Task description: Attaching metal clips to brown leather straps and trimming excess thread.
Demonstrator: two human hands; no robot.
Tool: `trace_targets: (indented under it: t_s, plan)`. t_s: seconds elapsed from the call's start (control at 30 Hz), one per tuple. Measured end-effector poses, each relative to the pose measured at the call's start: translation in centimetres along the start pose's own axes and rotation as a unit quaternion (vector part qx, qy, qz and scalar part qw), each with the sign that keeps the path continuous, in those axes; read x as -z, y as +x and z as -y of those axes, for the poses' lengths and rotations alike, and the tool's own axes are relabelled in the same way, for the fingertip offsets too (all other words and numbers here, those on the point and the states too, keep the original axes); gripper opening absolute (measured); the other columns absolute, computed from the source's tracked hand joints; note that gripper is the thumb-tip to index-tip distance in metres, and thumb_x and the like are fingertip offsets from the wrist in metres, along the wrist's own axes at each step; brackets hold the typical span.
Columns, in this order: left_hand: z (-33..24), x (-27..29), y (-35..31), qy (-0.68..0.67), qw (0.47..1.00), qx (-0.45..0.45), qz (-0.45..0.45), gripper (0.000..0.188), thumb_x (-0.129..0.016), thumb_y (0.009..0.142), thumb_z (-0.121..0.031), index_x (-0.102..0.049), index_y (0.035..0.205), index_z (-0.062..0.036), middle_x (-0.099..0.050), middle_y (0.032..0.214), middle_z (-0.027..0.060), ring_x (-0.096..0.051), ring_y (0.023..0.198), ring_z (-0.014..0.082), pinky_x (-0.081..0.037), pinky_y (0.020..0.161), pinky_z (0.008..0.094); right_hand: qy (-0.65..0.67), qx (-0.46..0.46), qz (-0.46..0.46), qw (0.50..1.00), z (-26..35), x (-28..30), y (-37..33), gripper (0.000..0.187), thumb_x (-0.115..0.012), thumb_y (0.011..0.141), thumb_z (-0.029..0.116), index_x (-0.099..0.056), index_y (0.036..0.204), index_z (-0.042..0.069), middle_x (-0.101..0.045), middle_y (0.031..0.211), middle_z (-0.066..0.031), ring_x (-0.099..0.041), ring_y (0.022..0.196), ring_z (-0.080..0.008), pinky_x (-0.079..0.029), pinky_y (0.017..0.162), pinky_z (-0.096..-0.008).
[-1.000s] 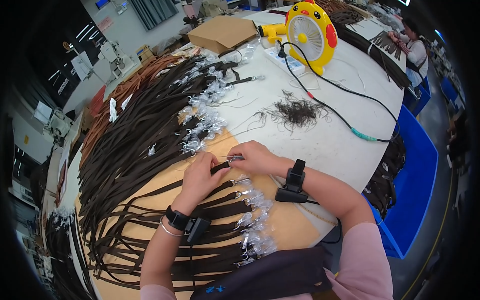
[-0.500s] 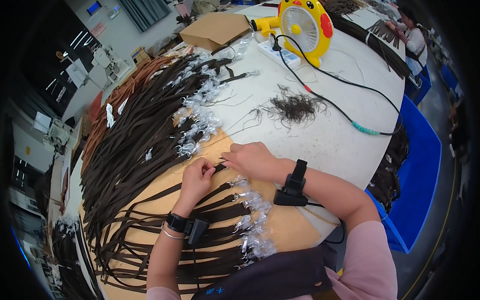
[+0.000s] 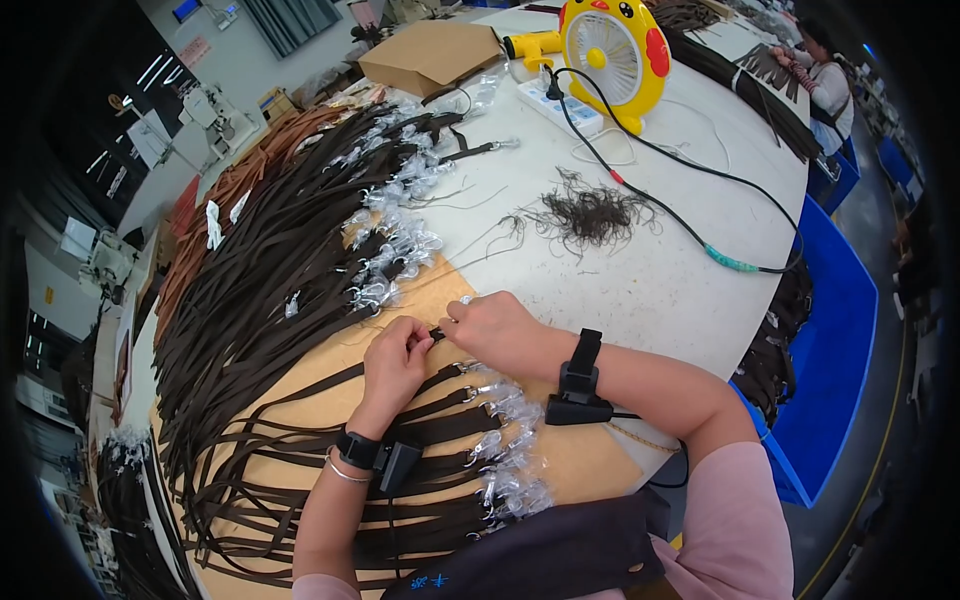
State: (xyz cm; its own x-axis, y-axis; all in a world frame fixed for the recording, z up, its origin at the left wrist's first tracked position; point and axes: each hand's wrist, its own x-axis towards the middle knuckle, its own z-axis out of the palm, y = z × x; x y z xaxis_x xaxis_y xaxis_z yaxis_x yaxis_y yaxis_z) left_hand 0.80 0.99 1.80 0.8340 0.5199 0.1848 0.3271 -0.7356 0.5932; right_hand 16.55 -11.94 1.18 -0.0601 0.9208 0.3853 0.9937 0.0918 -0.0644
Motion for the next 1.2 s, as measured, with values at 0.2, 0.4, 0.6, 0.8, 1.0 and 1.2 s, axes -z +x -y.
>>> trace_targets:
  t_s: [0.2,0.4,0.6,0.8,1.0,1.2]
  plan:
    - [0.6,0.0,-0.1,0.007,0.999,-0.048,-0.002,0.01,-0.067,0.083,-0.007,-0.059,0.088,-0.0052,-0.063,0.084,0.0128,-0.062,0.078,0.0344,-0.048,0.068,0.043,-0.002,0.016,-0.02,1.0,0.2,0.2,0.1,0.024,-0.064,0.08,0.015,-0.067,0.103,0.01,-0.058,0.081,-0.0029,-0.067,0.07,-0.0202,-0.052,0.055,-0.0338]
    - [1.3,0.0,-0.2,-0.077,0.997,-0.015,-0.021,0.013,-0.073,0.082,-0.005,-0.062,0.089,-0.0019,-0.061,0.075,0.0117,-0.059,0.066,0.0253,-0.048,0.062,0.0354,0.095,-0.086,-0.051,0.99,-0.5,-0.6,-0.4,0.019,-0.065,0.088,0.022,-0.071,0.103,0.013,-0.059,0.078,-0.0037,-0.066,0.067,-0.0247,-0.051,0.055,-0.0361]
    - [0.8,-0.3,0.0,0.013,0.999,-0.018,-0.036,0.014,-0.075,0.081,-0.008,-0.065,0.089,-0.0026,-0.063,0.077,0.0107,-0.06,0.066,0.0225,-0.048,0.06,0.0343,0.1,-0.049,-0.031,0.993,0.5,0.2,0.2,0.017,-0.059,0.093,0.024,-0.069,0.091,0.01,-0.062,0.08,-0.007,-0.067,0.069,-0.027,-0.052,0.058,-0.0387]
    - [0.2,-0.5,-0.1,0.029,0.998,-0.002,-0.059,0.01,-0.075,0.079,-0.007,-0.067,0.084,-0.0043,-0.062,0.072,0.0066,-0.058,0.061,0.0186,-0.045,0.057,0.0312,0.097,-0.047,-0.029,0.994,0.3,0.0,0.2,0.018,-0.06,0.092,0.024,-0.068,0.089,0.008,-0.062,0.079,-0.0083,-0.067,0.069,-0.0275,-0.052,0.058,-0.039]
    - [0.2,-0.4,-0.2,-0.073,0.995,0.054,-0.039,0.008,-0.075,0.078,-0.003,-0.067,0.08,-0.0019,-0.06,0.07,0.0044,-0.051,0.059,0.0119,-0.041,0.056,0.0264,0.09,-0.048,-0.04,0.994,0.0,-0.2,0.0,0.015,-0.064,0.091,0.024,-0.069,0.099,0.012,-0.058,0.076,-0.0054,-0.064,0.064,-0.0258,-0.048,0.051,-0.0374]
    - [0.6,-0.4,-0.3,-0.1,0.993,0.052,-0.038,0.008,-0.075,0.078,-0.001,-0.067,0.081,0.0,-0.06,0.071,0.0031,-0.051,0.06,0.011,-0.041,0.058,0.0256,0.073,-0.055,-0.039,0.995,0.4,0.0,-0.1,0.016,-0.065,0.09,0.025,-0.07,0.098,0.012,-0.059,0.076,-0.0052,-0.065,0.064,-0.0248,-0.049,0.051,-0.037]
